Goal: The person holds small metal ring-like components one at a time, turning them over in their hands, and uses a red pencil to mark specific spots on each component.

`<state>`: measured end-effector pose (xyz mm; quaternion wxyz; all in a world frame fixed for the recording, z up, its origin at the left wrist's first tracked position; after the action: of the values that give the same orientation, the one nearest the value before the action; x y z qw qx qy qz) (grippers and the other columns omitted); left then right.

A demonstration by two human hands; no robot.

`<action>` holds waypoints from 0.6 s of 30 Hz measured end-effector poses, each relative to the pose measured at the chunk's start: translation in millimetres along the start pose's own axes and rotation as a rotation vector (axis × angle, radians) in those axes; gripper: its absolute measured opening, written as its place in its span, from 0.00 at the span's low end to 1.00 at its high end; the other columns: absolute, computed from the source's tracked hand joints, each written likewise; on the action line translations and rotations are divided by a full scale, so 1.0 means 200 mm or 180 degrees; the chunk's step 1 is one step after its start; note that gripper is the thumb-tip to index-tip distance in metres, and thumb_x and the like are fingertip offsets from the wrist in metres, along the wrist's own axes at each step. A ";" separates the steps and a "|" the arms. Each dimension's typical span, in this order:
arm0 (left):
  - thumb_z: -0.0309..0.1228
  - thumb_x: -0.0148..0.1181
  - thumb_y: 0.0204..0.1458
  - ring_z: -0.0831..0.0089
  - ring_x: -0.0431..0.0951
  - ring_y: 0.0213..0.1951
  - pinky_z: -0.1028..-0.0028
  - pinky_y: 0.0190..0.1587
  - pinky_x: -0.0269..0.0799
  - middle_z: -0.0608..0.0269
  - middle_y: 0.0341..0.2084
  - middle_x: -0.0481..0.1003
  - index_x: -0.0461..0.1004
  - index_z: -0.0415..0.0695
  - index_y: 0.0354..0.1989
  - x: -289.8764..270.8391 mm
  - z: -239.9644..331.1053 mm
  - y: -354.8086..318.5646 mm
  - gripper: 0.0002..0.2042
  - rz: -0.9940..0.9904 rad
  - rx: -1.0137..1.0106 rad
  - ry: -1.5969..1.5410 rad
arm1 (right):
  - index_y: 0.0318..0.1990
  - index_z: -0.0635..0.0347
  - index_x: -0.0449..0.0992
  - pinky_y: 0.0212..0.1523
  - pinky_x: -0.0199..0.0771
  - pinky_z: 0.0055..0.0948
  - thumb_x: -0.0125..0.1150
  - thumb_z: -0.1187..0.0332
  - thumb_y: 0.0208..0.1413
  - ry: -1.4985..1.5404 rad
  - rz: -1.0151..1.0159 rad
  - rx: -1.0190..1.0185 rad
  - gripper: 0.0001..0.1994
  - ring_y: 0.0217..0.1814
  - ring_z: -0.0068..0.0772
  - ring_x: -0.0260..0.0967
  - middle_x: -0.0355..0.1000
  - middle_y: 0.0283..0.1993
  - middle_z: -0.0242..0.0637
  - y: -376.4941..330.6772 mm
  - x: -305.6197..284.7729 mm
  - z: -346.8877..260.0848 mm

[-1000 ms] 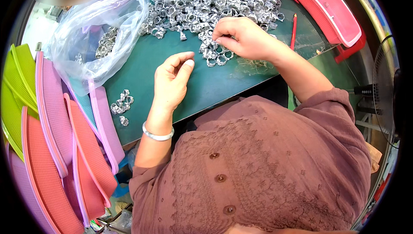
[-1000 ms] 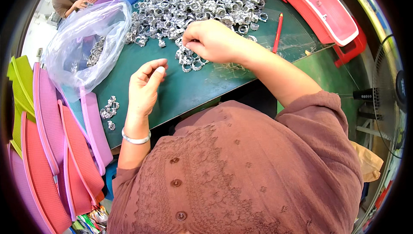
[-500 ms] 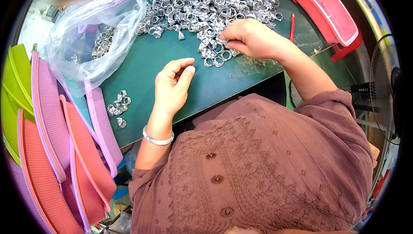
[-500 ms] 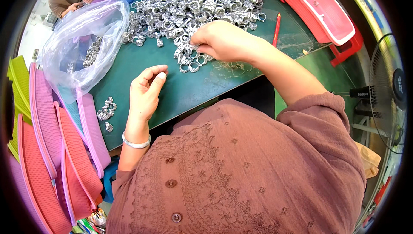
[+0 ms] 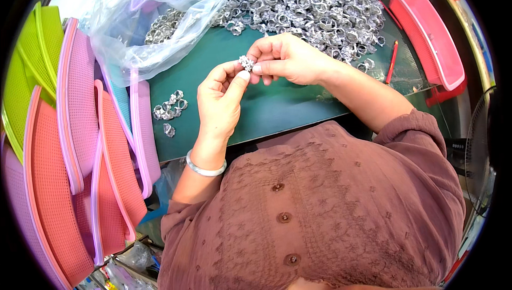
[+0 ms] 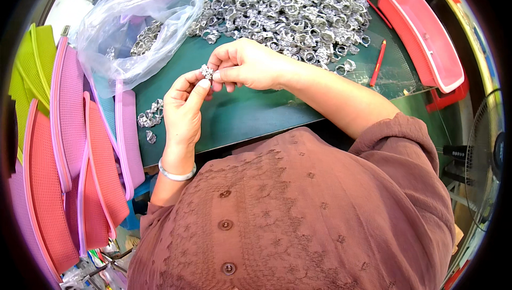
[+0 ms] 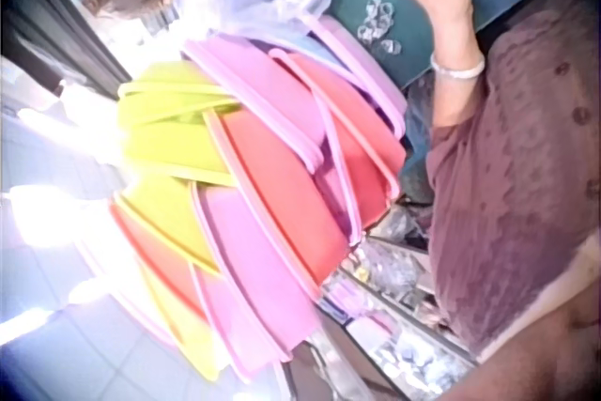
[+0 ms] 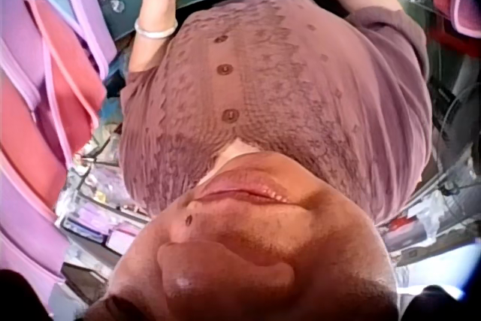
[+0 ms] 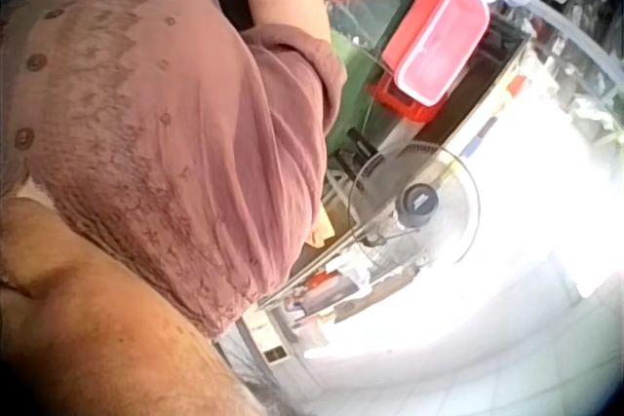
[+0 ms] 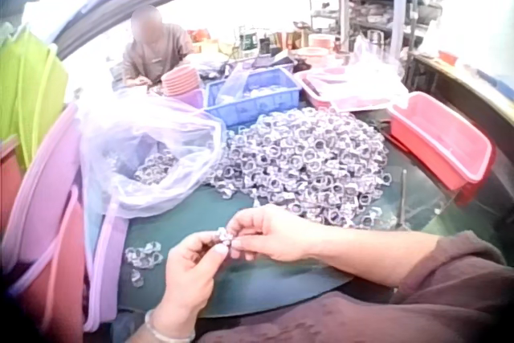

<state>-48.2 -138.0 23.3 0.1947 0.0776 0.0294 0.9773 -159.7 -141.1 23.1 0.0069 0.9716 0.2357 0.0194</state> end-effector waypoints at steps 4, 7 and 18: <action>0.20 0.51 0.50 0.79 0.72 0.32 0.82 0.37 0.68 0.60 0.30 0.73 0.70 0.32 0.38 -0.02 -0.02 0.01 0.08 0.0138 0.0063 -0.0141 | 0.36 0.63 0.69 0.27 0.63 0.16 0.52 0.70 0.52 0.0162 0.0076 0.0119 0.06 0.25 0.17 0.65 0.71 0.28 0.31 0.02 0.00 0.04; 0.19 0.51 0.50 0.79 0.72 0.32 0.81 0.38 0.68 0.60 0.30 0.73 0.70 0.32 0.38 -0.04 -0.06 0.00 0.08 0.0304 0.0038 -0.0212 | 0.35 0.62 0.69 0.26 0.63 0.16 0.51 0.69 0.53 0.0292 0.0113 0.0188 0.07 0.25 0.17 0.65 0.71 0.28 0.31 0.02 0.01 0.07; 0.22 0.53 0.50 0.81 0.71 0.29 0.83 0.32 0.67 0.62 0.28 0.74 0.72 0.34 0.37 -0.03 -0.12 0.03 0.07 0.0311 -0.0056 -0.0187 | 0.36 0.62 0.69 0.26 0.63 0.16 0.51 0.68 0.53 0.0222 0.0243 0.0247 0.08 0.25 0.17 0.65 0.71 0.28 0.32 -0.01 -0.02 0.12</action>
<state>-49.1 -145.9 -0.8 0.1482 0.1059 0.0113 0.9832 -164.0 -141.8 -0.4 -0.0397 0.9782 0.1990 0.0444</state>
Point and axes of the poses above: each hand's wrist, its own y-axis towards the middle knuckle, its own x-axis out of the palm, z = x × y, the point moved 8 cm from there along y, towards the middle knuckle
